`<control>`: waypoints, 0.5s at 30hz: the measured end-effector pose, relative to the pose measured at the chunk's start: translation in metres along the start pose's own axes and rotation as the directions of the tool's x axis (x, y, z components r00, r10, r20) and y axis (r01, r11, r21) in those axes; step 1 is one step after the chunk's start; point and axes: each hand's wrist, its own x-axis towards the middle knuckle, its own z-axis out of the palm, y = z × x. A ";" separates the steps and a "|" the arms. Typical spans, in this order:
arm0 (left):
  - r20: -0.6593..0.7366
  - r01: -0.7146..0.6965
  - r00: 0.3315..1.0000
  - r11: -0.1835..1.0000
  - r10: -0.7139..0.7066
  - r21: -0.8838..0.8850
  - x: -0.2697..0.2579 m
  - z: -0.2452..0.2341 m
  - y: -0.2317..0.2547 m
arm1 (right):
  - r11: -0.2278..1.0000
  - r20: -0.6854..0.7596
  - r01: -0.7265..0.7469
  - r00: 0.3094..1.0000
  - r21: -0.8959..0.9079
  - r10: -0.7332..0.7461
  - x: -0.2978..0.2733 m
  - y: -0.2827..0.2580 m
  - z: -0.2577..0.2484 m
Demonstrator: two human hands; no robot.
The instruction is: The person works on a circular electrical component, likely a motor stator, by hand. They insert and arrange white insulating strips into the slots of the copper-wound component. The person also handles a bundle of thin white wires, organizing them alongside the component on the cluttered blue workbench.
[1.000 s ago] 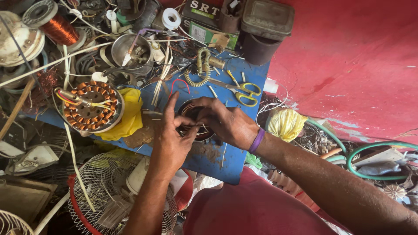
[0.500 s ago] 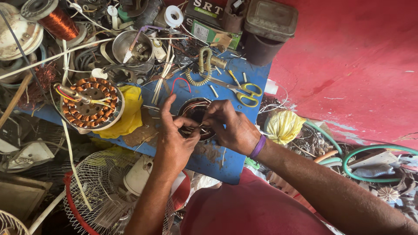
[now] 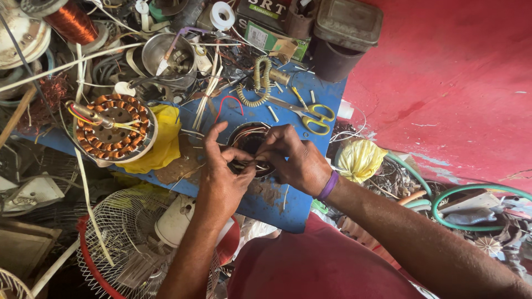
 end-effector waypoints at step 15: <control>-0.024 -0.059 0.998 0.998 0.060 0.018 0.000 0.002 -0.002 | 0.997 -0.114 0.071 0.991 0.011 -0.069 -0.002 0.014 0.007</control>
